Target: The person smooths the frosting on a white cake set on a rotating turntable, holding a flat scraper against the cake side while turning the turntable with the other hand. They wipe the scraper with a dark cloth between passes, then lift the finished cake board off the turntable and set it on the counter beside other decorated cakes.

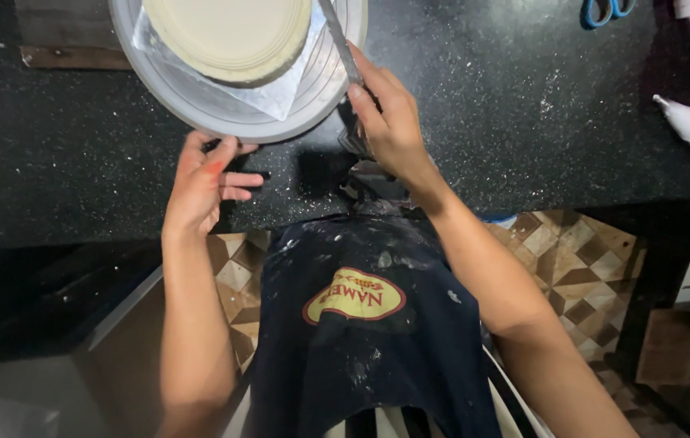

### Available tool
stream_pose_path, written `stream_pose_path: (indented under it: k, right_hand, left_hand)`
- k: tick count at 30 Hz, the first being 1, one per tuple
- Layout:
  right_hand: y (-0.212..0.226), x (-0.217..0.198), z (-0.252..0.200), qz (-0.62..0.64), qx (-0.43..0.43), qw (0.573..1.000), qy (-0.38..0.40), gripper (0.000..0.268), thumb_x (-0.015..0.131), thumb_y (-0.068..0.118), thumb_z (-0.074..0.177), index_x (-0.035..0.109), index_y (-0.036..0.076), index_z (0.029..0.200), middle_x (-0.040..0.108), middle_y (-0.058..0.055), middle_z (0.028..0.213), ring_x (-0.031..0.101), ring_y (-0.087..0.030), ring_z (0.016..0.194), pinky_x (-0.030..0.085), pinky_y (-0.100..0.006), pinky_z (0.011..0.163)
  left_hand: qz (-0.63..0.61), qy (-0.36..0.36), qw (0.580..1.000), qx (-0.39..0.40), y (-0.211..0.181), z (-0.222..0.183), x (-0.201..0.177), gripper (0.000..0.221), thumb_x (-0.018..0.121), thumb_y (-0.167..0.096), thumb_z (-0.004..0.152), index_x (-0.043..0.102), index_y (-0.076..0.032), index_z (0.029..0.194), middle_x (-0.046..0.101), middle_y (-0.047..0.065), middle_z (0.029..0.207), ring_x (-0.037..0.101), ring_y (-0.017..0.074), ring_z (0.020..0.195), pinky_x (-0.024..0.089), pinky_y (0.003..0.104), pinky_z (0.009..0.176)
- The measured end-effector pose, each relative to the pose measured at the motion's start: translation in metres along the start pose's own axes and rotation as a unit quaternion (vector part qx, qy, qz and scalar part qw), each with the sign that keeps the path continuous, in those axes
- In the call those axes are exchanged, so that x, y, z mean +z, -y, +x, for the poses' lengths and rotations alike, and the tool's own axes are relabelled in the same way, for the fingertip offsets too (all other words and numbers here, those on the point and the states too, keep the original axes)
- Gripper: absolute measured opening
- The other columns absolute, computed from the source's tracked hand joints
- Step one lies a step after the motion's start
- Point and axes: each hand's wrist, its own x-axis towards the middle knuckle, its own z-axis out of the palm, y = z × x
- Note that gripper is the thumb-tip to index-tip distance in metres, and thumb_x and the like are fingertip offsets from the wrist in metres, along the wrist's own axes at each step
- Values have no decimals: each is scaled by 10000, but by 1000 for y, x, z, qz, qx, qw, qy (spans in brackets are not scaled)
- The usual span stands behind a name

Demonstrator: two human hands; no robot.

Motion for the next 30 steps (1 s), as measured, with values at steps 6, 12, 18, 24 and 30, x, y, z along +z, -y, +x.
stream_pose_path:
  k: [6, 12, 18, 24, 30]
  right_hand:
    - [13, -8, -2, -40, -95, 995, -16, 413, 558, 86, 1090, 489, 45, 1496, 608, -91, 1121, 585, -157, 1046, 460, -314, 965]
    - [17, -19, -5, -162, -65, 982, -70, 472, 638, 69, 1025, 577, 64, 1493, 509, -112, 1018, 517, -220, 925, 480, -319, 879]
    - [33, -18, -5, -201, -39, 977, -57, 475, 647, 64, 1008, 608, 132, 1476, 505, -114, 1023, 533, -243, 903, 510, -338, 859]
    - [38, -17, -1, -215, -42, 974, -61, 469, 646, 76, 1008, 607, 142, 1470, 517, -126, 1061, 579, -257, 913, 530, -356, 859]
    - [41, -17, -1, -229, -30, 971, -59, 454, 643, 87, 1020, 608, 141, 1469, 515, -130, 1059, 584, -261, 906, 534, -370, 852]
  left_hand:
    - [-10, -11, 1000, -1, 0, 0, -3, 448, 600, -347, 1046, 441, -26, 1315, 717, 206, 1222, 744, 236, 738, 578, 275, 526]
    - [-53, -76, 994, 59, -2, 5, -9, 608, 625, -320, 1024, 325, -61, 1486, 642, 185, 1315, 766, 239, 886, 628, 307, 624]
    - [-69, -93, 990, 78, 0, 7, -9, 704, 631, -328, 1026, 200, -103, 1536, 668, 199, 1304, 758, 221, 831, 613, 279, 603]
    - [-40, -85, 994, 58, 6, 8, -14, 558, 631, -339, 1041, 359, -43, 1427, 647, 238, 1207, 745, 218, 726, 566, 268, 531]
    - [-37, -43, 997, 53, 4, 3, -10, 477, 614, -355, 1027, 449, -29, 1335, 702, 198, 1151, 754, 218, 733, 585, 260, 549]
